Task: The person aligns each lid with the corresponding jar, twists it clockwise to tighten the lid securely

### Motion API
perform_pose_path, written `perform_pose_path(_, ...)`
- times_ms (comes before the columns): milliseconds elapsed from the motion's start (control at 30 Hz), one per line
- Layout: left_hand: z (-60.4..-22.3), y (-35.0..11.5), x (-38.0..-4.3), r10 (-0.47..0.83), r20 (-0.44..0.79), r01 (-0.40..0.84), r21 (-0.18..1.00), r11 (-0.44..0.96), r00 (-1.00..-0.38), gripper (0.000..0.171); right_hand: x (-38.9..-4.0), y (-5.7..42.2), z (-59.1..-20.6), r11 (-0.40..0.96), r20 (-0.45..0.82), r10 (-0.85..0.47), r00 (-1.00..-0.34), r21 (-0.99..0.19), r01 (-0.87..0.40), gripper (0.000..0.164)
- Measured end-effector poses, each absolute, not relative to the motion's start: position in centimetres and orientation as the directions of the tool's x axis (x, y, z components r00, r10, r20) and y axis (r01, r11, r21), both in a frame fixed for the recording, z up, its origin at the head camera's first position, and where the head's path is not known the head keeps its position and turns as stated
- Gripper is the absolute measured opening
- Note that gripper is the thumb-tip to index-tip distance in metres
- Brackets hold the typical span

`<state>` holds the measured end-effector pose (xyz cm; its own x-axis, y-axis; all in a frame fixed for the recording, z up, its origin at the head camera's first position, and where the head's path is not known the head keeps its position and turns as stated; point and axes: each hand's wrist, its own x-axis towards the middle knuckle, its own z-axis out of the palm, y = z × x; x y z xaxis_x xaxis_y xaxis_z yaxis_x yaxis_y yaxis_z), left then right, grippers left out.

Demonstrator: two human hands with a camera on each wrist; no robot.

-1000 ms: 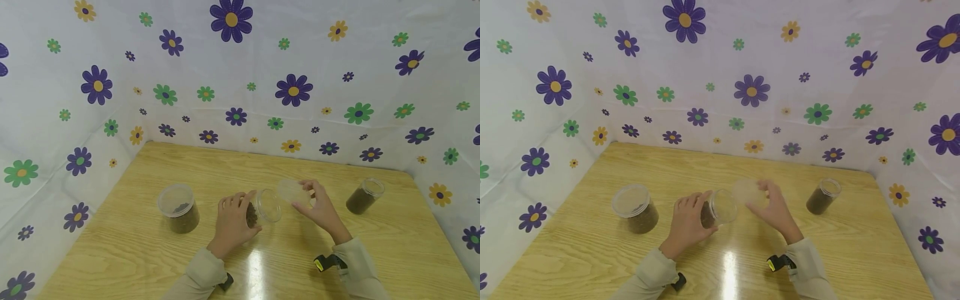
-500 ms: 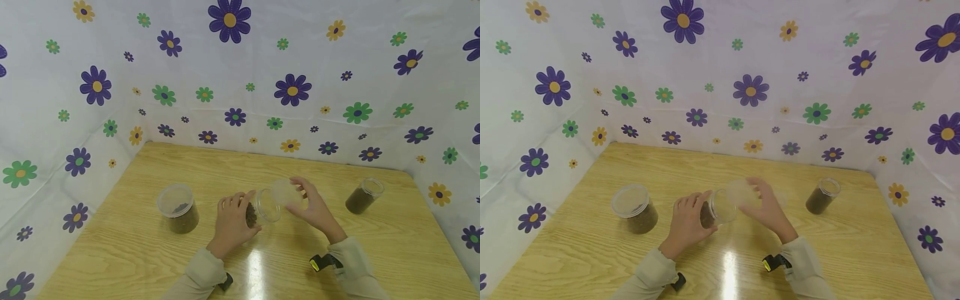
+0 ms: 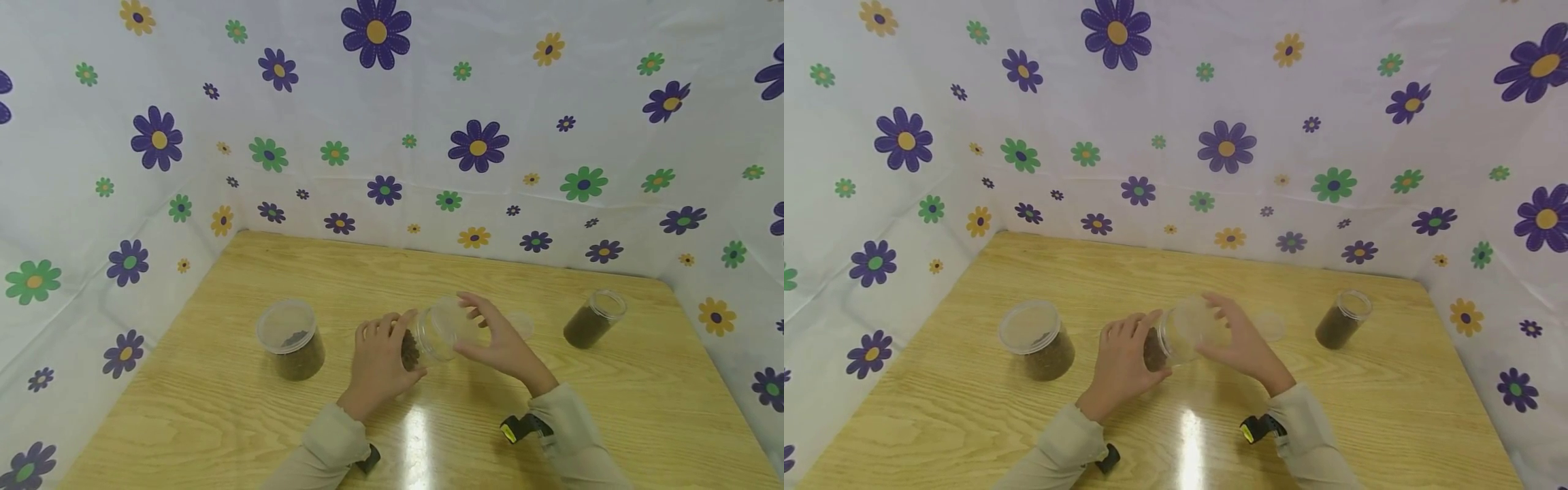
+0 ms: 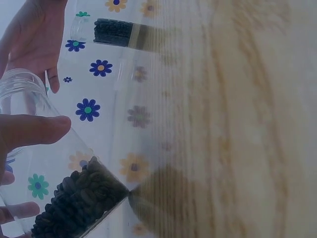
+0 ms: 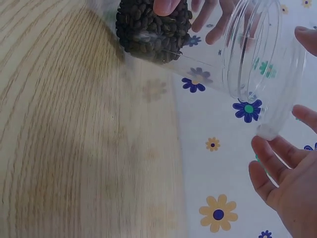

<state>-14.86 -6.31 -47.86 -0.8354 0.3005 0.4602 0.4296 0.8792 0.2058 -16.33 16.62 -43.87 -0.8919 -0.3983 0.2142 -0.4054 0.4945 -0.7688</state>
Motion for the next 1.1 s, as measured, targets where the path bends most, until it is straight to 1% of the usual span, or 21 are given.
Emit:
perform_pose_path(133, -47.8, -6.3, -14.8, 0.305, 0.457, 0.430, 0.199, 0.881, -0.836, 0.102, -16.5, 16.6, -43.9, 0.501, 0.174, -0.462, -0.870, -0.758, -0.418, 0.083)
perform_pose_path(233, -47.7, -6.3, -14.8, 0.305, 0.457, 0.429, 0.195, 0.882, -0.836, 0.102, -16.6, 16.5, -43.8, 0.480, 0.141, -0.509, -0.849, -0.772, -0.417, 0.087)
perform_pose_path(367, -47.6, -6.2, -14.8, 0.305, 0.457, 0.429, 0.197, 0.882, -0.836, 0.102, -16.8, 16.4, -43.5, 0.458, 0.112, -0.546, -0.831, -0.790, -0.407, 0.089)
perform_pose_path(567, -47.5, -6.1, -14.8, 0.309, 0.455, 0.430, 0.189, 0.883, -0.835, 0.101, -17.0, 16.5, -43.0, 0.468, 0.090, -0.586, -0.805, -0.773, -0.427, 0.090)
perform_pose_path(700, -47.5, -6.0, -14.7, 0.318, 0.451, 0.433, 0.180, 0.883, -0.834, 0.101, -17.2, 16.5, -42.9, 0.479, 0.079, -0.596, -0.799, -0.764, -0.433, 0.092)
perform_pose_path(833, -47.4, -5.9, -14.7, 0.326, 0.452, 0.437, 0.167, 0.884, -0.831, 0.101, -17.2, 16.4, -43.0, 0.496, 0.070, -0.591, -0.803, -0.754, -0.431, 0.090)
perform_pose_path(1000, -47.4, -5.8, -14.7, 0.333, 0.454, 0.437, 0.147, 0.887, -0.827, 0.101, -16.9, 16.5, -42.9, 0.512, 0.080, -0.578, -0.812, -0.739, -0.438, 0.086)
perform_pose_path(1100, -47.3, -5.6, -14.6, 0.336, 0.449, 0.435, 0.134, 0.891, -0.828, 0.101, -16.7, 16.8, -42.6, 0.524, 0.095, -0.567, -0.818, -0.725, -0.447, 0.087)
